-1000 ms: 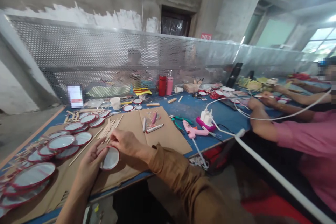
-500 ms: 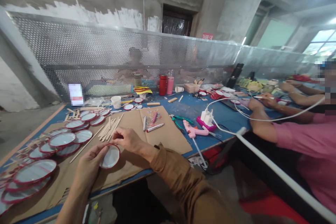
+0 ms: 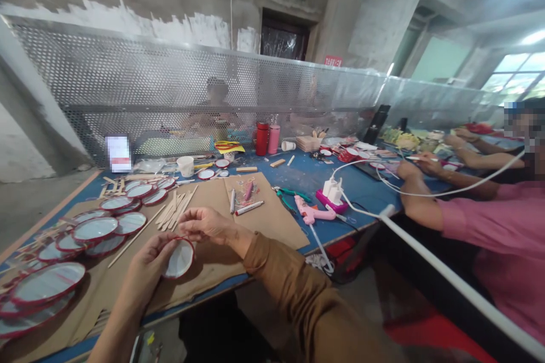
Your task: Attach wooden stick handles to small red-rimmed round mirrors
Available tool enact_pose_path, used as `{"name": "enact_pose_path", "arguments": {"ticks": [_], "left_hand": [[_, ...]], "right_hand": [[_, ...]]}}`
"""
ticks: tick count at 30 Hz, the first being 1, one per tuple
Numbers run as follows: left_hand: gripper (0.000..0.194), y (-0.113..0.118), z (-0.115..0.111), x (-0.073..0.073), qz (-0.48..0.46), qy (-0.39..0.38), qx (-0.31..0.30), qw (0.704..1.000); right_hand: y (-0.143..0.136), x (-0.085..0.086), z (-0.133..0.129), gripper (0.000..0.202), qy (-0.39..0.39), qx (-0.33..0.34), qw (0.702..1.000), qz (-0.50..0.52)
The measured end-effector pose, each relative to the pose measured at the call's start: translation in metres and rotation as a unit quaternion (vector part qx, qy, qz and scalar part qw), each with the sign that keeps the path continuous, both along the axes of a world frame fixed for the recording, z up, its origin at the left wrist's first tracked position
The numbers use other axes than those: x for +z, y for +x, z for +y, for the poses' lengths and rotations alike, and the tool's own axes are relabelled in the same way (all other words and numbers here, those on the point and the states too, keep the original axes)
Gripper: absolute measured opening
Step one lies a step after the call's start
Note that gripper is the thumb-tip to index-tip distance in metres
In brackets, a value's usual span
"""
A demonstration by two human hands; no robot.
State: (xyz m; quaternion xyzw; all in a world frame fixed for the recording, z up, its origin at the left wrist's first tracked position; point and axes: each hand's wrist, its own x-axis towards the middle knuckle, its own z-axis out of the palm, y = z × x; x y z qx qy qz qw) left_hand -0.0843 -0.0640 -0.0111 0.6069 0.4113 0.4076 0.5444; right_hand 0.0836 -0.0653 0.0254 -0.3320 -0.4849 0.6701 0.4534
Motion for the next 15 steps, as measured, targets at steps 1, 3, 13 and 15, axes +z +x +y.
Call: {"name": "enact_pose_path", "arguments": {"ticks": [1,3,13,15], "left_hand": [[0.042,0.0,0.001,-0.002,0.003,0.006,0.007,1.0],[0.041,0.0,0.003,-0.004,0.01,0.017,0.022,1.0],[0.014,0.004,-0.004,0.007,0.091,0.11,0.124,0.982],[0.012,0.006,-0.003,0.007,0.074,0.107,0.131,0.983]], "right_hand": [[0.001,-0.001,0.001,0.039,0.002,-0.005,1.0,-0.014],[0.004,-0.001,0.004,0.039,0.015,-0.013,0.998,-0.06],[0.032,-0.002,-0.007,0.02,0.102,-0.086,0.941,-0.311],[0.032,-0.007,-0.014,0.023,0.107,-0.098,0.945,-0.294]]}}
